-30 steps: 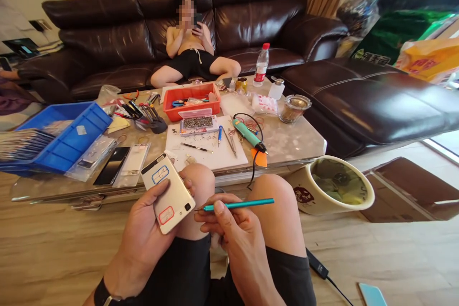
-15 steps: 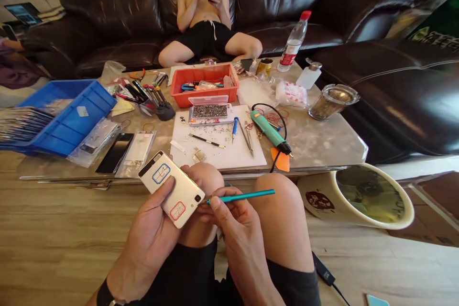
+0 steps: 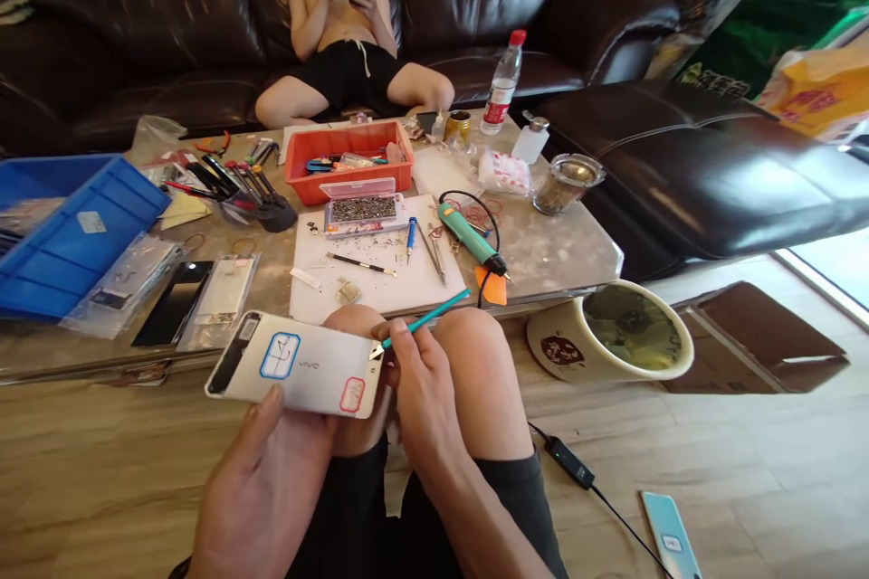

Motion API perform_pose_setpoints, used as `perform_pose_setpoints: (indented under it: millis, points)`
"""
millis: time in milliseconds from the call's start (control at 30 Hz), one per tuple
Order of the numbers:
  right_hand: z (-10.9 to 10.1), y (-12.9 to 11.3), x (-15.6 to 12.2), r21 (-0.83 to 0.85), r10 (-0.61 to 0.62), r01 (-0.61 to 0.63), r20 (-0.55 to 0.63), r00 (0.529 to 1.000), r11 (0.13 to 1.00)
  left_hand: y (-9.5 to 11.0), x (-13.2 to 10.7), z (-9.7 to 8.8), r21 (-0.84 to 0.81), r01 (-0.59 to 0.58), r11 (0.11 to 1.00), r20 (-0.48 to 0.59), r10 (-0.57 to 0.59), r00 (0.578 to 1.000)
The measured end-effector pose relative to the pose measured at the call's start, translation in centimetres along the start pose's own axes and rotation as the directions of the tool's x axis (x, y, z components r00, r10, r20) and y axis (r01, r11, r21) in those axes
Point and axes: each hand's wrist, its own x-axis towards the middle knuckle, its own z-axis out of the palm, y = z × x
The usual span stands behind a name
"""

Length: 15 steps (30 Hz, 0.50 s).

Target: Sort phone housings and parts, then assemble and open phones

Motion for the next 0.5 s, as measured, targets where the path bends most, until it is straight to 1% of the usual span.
perform_pose_setpoints:
  millis: [67, 133, 167, 233, 300, 333, 400, 467, 500]
  points:
    - [0.0, -0.3, 0.7, -0.126, -0.029, 0.027, -0.013, 0.999, 0.992, 0.6, -0.8, -1.1, 0.117, 0.044, 0.992, -0.040, -0.039, 0.998]
    - [0.1, -0.8, 1.5, -0.257, -0.070, 0.072, 0.016, 0.997, 0.964, 1.5, -1.3, -2.6, 0.267, 0.111, 0.957, -0.112, -0.084, 0.990]
    - [0.2, -1.1, 1.9, -0.317, -0.081, 0.091, 0.045, 0.996, 0.944, 2.1, -1.4, -3.3, 0.349, 0.141, 0.926, -0.137, -0.099, 0.986]
    - [0.5, -1.7, 2.7, -0.419, -0.103, 0.137, 0.104, 0.989, 0.897, 3.0, -1.6, -4.8, 0.516, 0.215, 0.829, -0.158, -0.154, 0.975]
    - [1.0, -2.4, 3.4, -0.472, -0.128, 0.190, 0.160, 0.979, 0.861, 3.7, -1.7, -6.1, 0.635, 0.304, 0.710, -0.178, -0.248, 0.952]
    - [1.3, -2.7, 3.7, -0.465, -0.135, 0.208, 0.185, 0.973, 0.861, 3.8, -1.7, -6.6, 0.663, 0.355, 0.659, -0.200, -0.301, 0.933]
    - [1.9, -3.1, 4.2, -0.388, -0.109, 0.194, 0.230, 0.967, 0.901, 3.7, -1.9, -7.4, 0.665, 0.450, 0.596, -0.250, -0.390, 0.886]
    - [2.4, -3.2, 4.4, -0.270, -0.061, 0.139, 0.278, 0.959, 0.953, 3.2, -2.1, -8.1, 0.666, 0.503, 0.550, -0.281, -0.440, 0.853]
    - [2.6, -3.1, 4.5, -0.213, -0.045, 0.112, 0.295, 0.955, 0.971, 2.9, -2.3, -8.3, 0.691, 0.506, 0.516, -0.287, -0.447, 0.847]
